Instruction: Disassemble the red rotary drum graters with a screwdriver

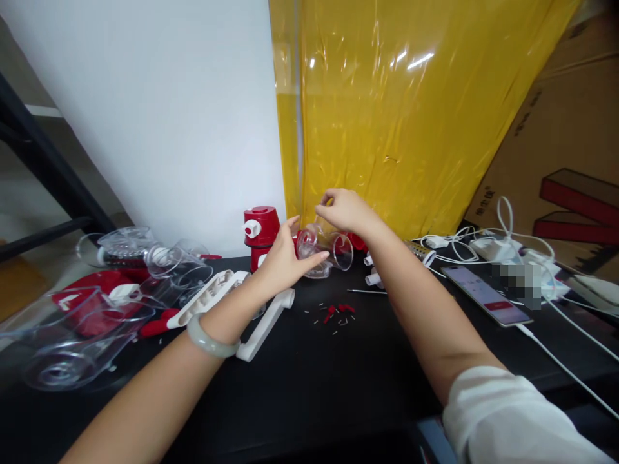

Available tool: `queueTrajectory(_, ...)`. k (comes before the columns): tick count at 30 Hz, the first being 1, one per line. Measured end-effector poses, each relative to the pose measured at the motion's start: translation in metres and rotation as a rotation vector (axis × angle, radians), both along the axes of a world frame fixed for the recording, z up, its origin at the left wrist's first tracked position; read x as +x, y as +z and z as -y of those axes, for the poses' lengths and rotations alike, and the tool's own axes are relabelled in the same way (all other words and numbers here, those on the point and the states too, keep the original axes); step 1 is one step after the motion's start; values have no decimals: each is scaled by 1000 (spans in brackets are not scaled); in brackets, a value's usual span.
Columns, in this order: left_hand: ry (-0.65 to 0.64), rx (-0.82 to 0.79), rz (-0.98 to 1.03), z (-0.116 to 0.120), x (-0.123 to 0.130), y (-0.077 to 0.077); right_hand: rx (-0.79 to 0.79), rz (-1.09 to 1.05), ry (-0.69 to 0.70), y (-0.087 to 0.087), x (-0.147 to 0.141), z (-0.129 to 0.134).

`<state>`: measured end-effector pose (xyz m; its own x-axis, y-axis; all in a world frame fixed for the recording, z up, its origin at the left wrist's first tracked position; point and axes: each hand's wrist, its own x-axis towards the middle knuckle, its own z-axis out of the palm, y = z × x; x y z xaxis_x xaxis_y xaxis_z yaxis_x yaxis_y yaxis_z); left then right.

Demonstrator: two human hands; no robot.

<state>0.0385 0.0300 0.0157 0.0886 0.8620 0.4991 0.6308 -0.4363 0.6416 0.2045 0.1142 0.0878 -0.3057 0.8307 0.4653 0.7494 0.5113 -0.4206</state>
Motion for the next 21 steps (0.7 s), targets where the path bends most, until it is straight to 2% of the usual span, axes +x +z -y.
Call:
queueTrajectory(2,-13,-76,26,-6,-1,-4,23,26,45,1,-13,10)
queueTrajectory(5,-2,-46,96,-8,-4,-4,62,23,102,3,-23,19)
queueTrajectory(8,41,-56,362,-5,-17,1,163,-124,256,3,-14,24)
queueTrajectory(11,55,-108,598,6,-37,9,243,-242,401,-7,3,28)
queueTrajectory(13,27,-174,724,16,-50,14,221,-259,442,-23,12,32)
queueTrajectory(16,8,-208,875,28,-62,21,56,-184,495,-61,11,38)
queueTrajectory(19,14,-187,886,31,-66,24,-74,-20,632,-101,-6,43)
queueTrajectory(21,2,-167,871,31,-65,25,-128,71,704,-121,-22,44)
